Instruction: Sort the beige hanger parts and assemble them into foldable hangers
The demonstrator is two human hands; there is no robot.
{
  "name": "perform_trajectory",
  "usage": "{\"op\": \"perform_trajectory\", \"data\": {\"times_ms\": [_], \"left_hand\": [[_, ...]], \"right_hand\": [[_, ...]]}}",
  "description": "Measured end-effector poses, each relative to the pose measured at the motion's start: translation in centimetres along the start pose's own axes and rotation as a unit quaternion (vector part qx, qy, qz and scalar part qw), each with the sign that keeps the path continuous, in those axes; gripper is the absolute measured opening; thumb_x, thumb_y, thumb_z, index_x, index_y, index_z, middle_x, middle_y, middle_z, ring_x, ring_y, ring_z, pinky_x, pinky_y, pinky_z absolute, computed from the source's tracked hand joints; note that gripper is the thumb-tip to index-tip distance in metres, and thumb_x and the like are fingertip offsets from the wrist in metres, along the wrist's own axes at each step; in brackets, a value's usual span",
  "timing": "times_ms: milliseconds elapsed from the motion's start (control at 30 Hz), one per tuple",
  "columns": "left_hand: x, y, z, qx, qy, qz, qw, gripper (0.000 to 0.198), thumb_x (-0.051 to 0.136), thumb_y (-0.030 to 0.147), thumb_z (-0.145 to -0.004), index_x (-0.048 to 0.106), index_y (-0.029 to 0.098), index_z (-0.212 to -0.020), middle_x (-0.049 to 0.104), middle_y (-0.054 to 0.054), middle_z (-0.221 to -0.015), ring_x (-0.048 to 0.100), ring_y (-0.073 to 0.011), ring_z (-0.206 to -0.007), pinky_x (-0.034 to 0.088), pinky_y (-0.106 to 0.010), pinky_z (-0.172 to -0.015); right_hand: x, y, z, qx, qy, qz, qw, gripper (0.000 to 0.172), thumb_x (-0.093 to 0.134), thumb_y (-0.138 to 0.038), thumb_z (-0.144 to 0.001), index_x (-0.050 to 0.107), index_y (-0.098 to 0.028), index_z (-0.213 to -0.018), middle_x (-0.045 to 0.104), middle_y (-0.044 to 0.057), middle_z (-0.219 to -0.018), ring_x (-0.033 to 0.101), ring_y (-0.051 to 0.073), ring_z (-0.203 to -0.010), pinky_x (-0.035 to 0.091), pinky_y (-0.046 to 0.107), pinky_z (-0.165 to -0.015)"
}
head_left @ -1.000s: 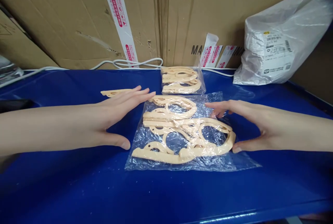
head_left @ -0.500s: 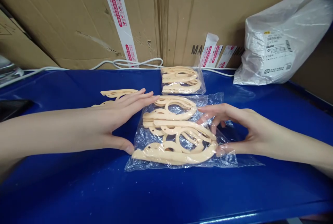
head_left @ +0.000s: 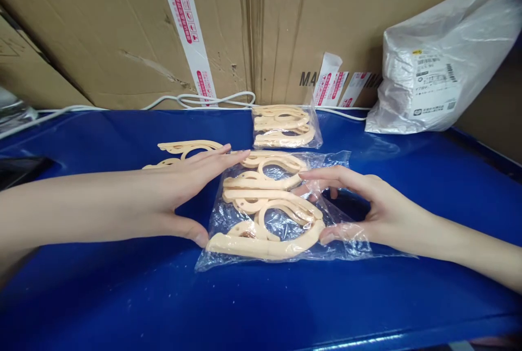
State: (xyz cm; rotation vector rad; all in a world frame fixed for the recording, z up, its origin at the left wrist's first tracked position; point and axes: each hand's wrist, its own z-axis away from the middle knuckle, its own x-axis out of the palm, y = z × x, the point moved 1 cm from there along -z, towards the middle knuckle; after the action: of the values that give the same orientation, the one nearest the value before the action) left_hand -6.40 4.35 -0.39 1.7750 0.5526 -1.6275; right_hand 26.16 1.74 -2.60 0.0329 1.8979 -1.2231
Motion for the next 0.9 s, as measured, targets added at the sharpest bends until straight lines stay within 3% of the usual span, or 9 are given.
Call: {"op": "perform_trajectory", "data": {"times_ms": [100, 267, 433, 600, 767, 833, 900], "left_hand": [[-0.4, -0.2, -0.1, 0.005, -0.076, -0.003, 0.997, 0.100, 0.066, 0.060, -0.080, -0.002, 0.050, -0.154, 0.019, 0.008, -0.164, 0.030, -0.0336, -0.145, 0.048, -0.043, -0.108], [-0.2, -0.3, 0.2, -0.004, -0.078, -0.013, 0.997, 0.101, 0.066, 0.055, -0.083, -0.003, 0.044, -0.155, 0.016, 0.003, -0.165, 0.028, -0.0361, -0.146, 0.045, -0.047, -0.109], [0.0, -0.3, 0.1, -0.006, -0.081, -0.026, 0.996, 0.102, 0.064, 0.056, -0.082, -0.007, 0.047, -0.154, 0.016, 0.004, -0.165, 0.027, -0.0361, -0.146, 0.045, -0.050, -0.108], [-0.5, -0.2, 0.3, 0.008, -0.060, -0.004, 0.998, 0.094, 0.062, 0.058, -0.082, 0.002, 0.047, -0.155, 0.016, 0.004, -0.165, 0.025, -0.0353, -0.147, 0.040, -0.052, -0.111], [-1.9, -3.5, 1.1, -0.024, 0.001, -0.038, 0.999, 0.090, 0.055, 0.060, -0.084, 0.009, 0.035, -0.157, 0.020, -0.005, -0.165, 0.027, -0.0362, -0.147, 0.041, -0.053, -0.108], [-2.4, -5.4, 1.3, -0.058, 0.016, -0.071, 0.996, 0.089, 0.056, 0.061, -0.083, 0.019, 0.028, -0.156, 0.027, -0.009, -0.162, 0.034, -0.0368, -0.144, 0.041, -0.053, -0.107], [-2.8, -6.7, 1.1, -0.104, -0.008, -0.090, 0.990, 0.083, 0.055, 0.058, -0.085, 0.026, 0.023, -0.154, 0.038, -0.011, -0.157, 0.047, -0.0336, -0.136, 0.046, -0.050, -0.102]], "right_hand": [[0.2, 0.1, -0.1, 0.000, 0.005, -0.003, 1.000, 0.070, 0.081, -0.038, -0.075, 0.052, -0.033, -0.138, 0.065, 0.001, -0.131, 0.064, 0.023, -0.115, 0.055, 0.034, -0.092], [0.2, 0.1, -0.2, -0.013, 0.007, 0.006, 1.000, 0.069, 0.080, -0.040, -0.076, 0.053, -0.031, -0.139, 0.063, 0.004, -0.134, 0.063, 0.026, -0.117, 0.054, 0.039, -0.095], [0.4, 0.2, -0.3, -0.017, -0.003, -0.011, 1.000, 0.077, 0.081, -0.040, -0.075, 0.048, -0.032, -0.143, 0.065, 0.003, -0.132, 0.059, 0.026, -0.125, 0.050, 0.041, -0.103], [0.3, 0.1, -0.2, -0.020, -0.009, 0.009, 1.000, 0.078, 0.078, -0.042, -0.078, 0.043, -0.033, -0.147, 0.060, 0.004, -0.139, 0.056, 0.028, -0.129, 0.047, 0.045, -0.107], [-1.5, 0.8, 0.2, -0.005, -0.022, 0.048, 0.999, 0.075, 0.075, -0.040, -0.081, 0.042, -0.032, -0.148, 0.069, 0.004, -0.121, 0.067, 0.024, -0.109, 0.055, 0.039, -0.094], [-2.5, 1.3, 0.2, 0.005, 0.006, 0.060, 0.998, 0.064, 0.073, -0.039, -0.083, 0.049, -0.029, -0.141, 0.071, 0.004, -0.113, 0.068, 0.021, -0.101, 0.056, 0.037, -0.089], [-3.5, 1.8, 0.2, 0.011, 0.048, 0.082, 0.995, 0.056, 0.071, -0.040, -0.085, 0.053, -0.026, -0.136, 0.071, 0.004, -0.109, 0.068, 0.020, -0.096, 0.055, 0.036, -0.087]]}}
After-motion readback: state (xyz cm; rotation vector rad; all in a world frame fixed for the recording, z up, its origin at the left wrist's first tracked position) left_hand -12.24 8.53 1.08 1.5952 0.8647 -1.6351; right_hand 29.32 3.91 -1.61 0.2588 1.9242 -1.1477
